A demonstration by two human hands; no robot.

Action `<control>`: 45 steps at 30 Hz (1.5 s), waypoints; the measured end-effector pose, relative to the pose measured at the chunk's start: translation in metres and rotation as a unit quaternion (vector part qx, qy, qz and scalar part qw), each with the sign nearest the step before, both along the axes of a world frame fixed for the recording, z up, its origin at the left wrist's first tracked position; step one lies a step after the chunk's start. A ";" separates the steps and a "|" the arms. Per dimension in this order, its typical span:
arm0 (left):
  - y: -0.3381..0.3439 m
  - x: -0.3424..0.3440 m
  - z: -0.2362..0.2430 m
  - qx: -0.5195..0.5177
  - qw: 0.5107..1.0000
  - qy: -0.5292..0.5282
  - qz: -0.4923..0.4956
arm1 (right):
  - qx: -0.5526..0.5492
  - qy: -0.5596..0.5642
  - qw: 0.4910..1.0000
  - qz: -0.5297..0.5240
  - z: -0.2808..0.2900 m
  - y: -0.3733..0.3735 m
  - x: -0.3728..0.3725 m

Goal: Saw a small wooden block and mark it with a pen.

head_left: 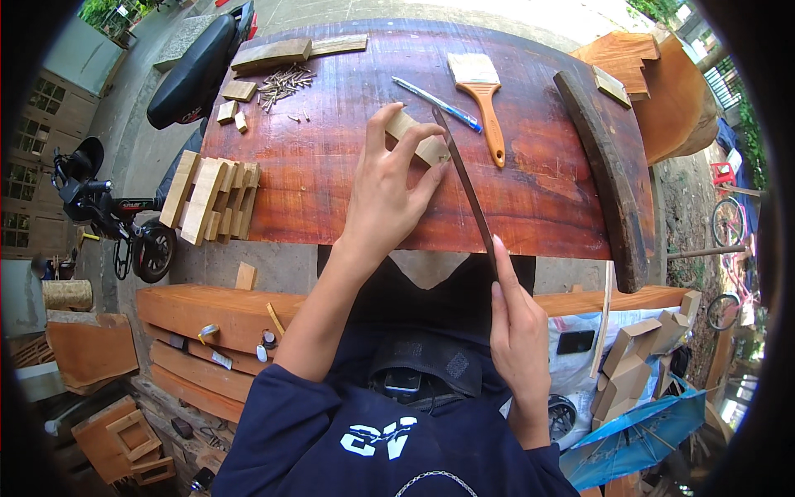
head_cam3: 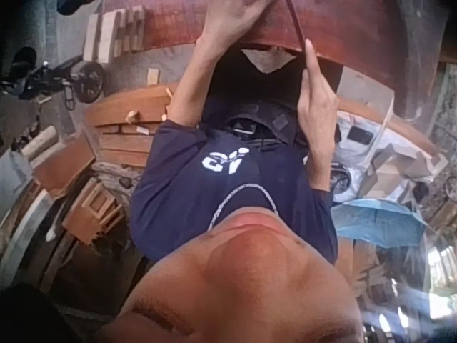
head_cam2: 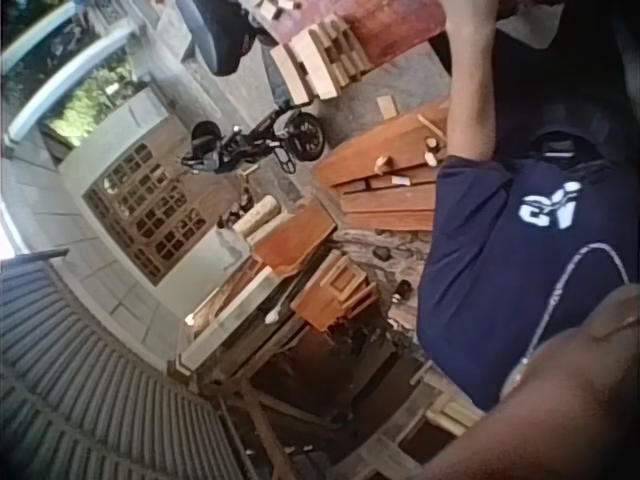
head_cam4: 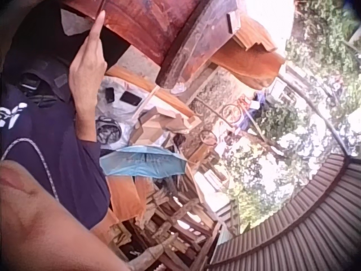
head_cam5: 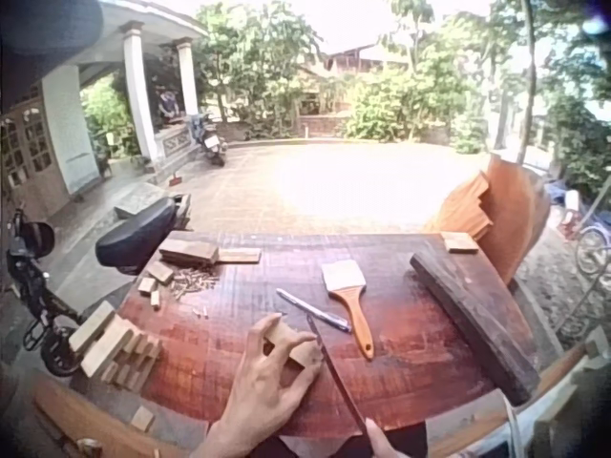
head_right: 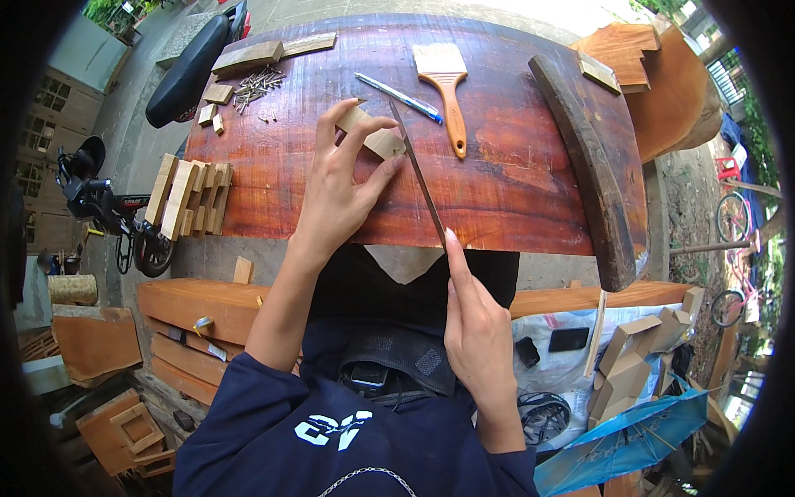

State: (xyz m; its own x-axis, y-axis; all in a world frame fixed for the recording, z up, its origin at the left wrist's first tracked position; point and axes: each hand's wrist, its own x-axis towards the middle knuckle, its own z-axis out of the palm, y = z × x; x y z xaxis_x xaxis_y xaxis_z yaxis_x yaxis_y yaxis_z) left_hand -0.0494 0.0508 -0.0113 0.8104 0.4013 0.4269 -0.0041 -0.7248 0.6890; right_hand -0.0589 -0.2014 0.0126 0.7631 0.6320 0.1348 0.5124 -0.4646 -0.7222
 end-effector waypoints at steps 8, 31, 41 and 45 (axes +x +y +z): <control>0.000 -0.003 -0.003 -0.012 1.000 -0.011 0.024 | -0.018 0.009 1.000 0.009 0.001 0.012 0.007; 0.002 -0.001 -0.011 -0.011 0.998 -0.052 0.016 | -0.094 -0.079 0.992 -0.017 -0.008 0.029 0.009; 0.002 0.000 -0.011 0.003 0.998 -0.056 0.007 | -0.087 -0.130 0.988 0.002 -0.013 0.034 0.013; 0.001 -0.001 -0.011 -0.011 0.998 -0.055 0.014 | -0.083 -0.127 0.988 0.002 -0.009 0.025 0.006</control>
